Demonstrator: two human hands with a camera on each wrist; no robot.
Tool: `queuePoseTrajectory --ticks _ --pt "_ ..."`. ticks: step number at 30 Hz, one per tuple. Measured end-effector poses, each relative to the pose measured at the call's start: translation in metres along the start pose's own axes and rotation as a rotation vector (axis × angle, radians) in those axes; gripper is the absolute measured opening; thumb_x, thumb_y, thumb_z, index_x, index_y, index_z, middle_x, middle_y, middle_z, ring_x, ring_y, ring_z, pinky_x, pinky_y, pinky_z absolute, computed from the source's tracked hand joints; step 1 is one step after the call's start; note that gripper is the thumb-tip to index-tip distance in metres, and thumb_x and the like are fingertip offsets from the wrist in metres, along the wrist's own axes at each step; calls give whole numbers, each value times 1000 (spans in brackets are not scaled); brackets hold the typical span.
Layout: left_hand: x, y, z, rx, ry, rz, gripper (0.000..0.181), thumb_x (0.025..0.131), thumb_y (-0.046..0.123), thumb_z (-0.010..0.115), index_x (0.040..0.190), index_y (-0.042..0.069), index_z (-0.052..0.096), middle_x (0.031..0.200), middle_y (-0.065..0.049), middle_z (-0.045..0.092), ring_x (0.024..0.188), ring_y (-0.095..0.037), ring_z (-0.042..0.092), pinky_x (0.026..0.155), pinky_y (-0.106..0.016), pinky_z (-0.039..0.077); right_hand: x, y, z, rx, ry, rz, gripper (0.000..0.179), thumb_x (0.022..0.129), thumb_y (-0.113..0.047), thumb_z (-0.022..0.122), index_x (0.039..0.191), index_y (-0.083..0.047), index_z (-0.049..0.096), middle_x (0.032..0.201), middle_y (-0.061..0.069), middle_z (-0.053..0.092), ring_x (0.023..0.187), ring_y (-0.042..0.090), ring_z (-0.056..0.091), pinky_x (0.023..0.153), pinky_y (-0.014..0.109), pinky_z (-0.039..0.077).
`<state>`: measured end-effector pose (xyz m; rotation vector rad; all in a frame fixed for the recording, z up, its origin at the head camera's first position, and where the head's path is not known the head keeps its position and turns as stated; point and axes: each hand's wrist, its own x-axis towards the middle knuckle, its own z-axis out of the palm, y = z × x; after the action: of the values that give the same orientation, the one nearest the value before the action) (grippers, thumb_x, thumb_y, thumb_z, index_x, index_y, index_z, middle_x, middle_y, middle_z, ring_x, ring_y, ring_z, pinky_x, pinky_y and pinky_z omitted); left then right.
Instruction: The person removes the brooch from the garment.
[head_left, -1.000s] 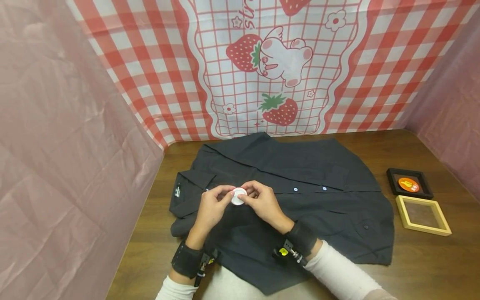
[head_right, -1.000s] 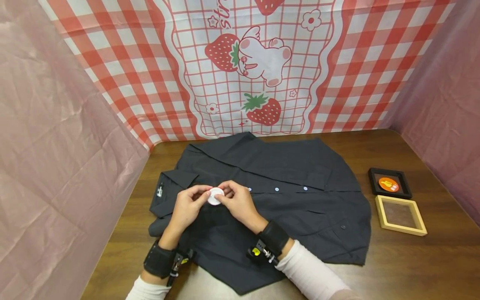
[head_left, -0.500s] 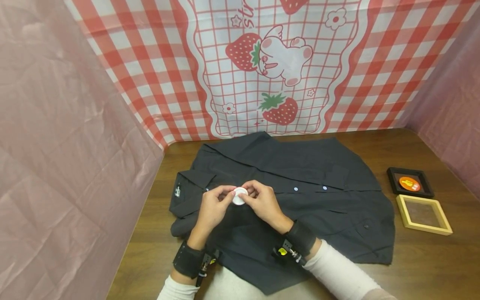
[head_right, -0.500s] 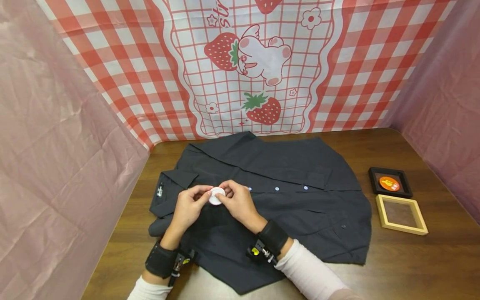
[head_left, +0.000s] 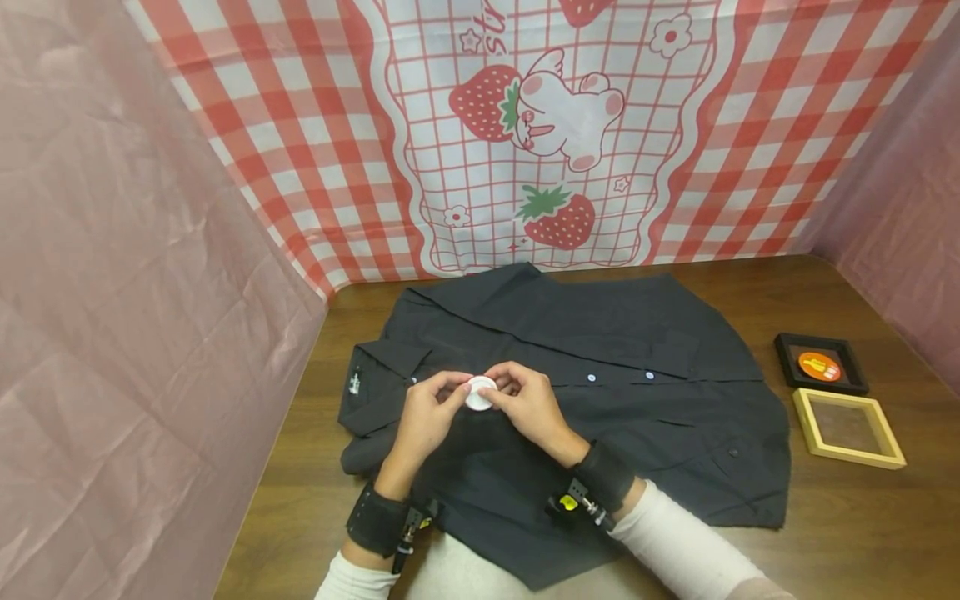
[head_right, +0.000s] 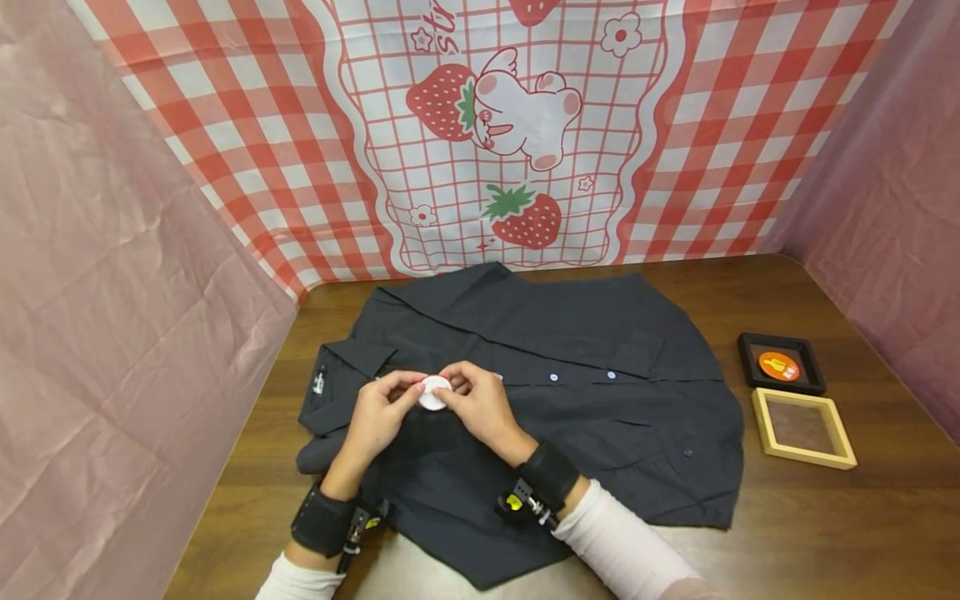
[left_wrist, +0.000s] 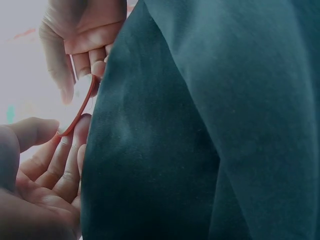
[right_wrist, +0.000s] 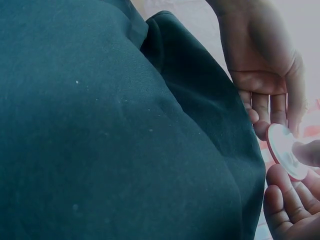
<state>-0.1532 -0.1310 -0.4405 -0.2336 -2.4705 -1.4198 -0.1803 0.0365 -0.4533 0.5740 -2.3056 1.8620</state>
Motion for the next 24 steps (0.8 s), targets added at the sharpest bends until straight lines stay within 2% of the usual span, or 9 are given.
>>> queuePoseTrajectory --ticks 10,17,24 --pt "1 -2 0 -6 -23 -9 14 90 10 67 100 3 74 92 -12 75 76 -20 69 67 -21 54 -1 3 -2 -41 -12 -13 15 81 -5 77 93 0 69 74 13 69 56 3 59 53 20 51" --pt "1 -4 2 -65 -34 -42 15 90 10 68 101 2 74 90 -14 74 66 -17 68 60 -17 52 -2 2 -2 -36 -16 5 14 81 -5 76 93 0 69 76 14 69 56 5 60 54 20 51" --pt "1 -4 0 -63 -28 -27 15 89 10 69 100 2 75 92 -15 75 73 -20 70 63 -19 56 -2 3 -2 -43 -14 8 14 81 -4 76 93 -1 69 76 13 69 57 3 60 54 20 52"
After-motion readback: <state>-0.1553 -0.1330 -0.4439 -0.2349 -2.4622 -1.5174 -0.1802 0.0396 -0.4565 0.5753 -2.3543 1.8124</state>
